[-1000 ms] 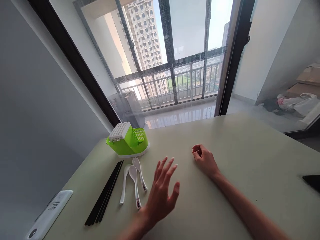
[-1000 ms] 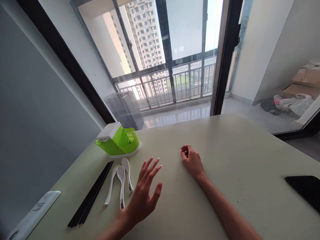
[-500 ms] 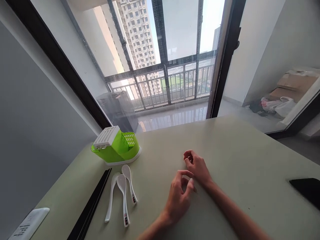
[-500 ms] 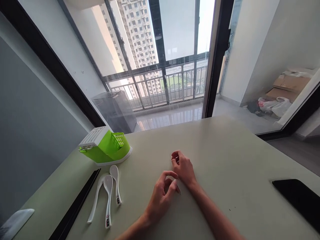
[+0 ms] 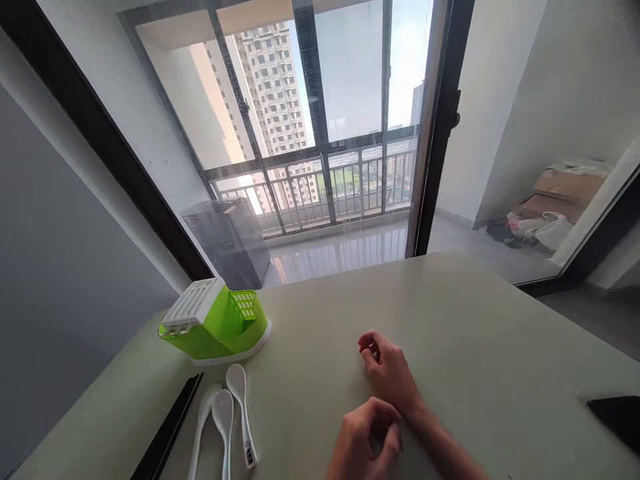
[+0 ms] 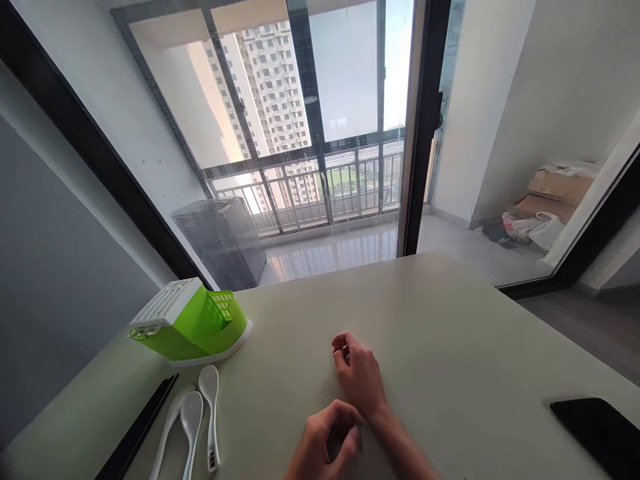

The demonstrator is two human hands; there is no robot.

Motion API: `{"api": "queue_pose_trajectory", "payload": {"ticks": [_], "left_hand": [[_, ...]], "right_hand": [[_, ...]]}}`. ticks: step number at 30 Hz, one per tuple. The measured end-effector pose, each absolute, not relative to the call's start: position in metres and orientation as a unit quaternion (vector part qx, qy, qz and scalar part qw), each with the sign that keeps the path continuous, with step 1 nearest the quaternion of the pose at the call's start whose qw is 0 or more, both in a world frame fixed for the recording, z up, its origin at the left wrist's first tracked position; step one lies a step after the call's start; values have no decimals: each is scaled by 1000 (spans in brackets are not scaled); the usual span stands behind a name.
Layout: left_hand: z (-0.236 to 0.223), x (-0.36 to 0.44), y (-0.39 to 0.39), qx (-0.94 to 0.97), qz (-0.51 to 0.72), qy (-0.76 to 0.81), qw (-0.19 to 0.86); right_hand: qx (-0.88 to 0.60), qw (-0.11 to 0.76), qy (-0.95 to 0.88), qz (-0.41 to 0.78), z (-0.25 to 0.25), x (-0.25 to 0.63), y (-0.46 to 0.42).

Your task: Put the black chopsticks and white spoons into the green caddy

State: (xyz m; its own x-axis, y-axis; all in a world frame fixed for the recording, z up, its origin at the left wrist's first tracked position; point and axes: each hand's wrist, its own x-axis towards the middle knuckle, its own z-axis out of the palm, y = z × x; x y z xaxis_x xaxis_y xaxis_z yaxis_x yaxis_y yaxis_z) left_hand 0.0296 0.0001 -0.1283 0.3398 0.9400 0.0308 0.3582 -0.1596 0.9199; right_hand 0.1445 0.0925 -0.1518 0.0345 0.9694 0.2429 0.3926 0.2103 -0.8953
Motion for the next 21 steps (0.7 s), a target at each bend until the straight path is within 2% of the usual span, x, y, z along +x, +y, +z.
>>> {"api": "queue_pose_trajectory", "payload": {"ticks": [21], "left_hand": [[-135, 28, -1, 659, 314, 474, 492]], "right_hand": [[-530, 474, -618, 335, -147, 143, 91]]}}
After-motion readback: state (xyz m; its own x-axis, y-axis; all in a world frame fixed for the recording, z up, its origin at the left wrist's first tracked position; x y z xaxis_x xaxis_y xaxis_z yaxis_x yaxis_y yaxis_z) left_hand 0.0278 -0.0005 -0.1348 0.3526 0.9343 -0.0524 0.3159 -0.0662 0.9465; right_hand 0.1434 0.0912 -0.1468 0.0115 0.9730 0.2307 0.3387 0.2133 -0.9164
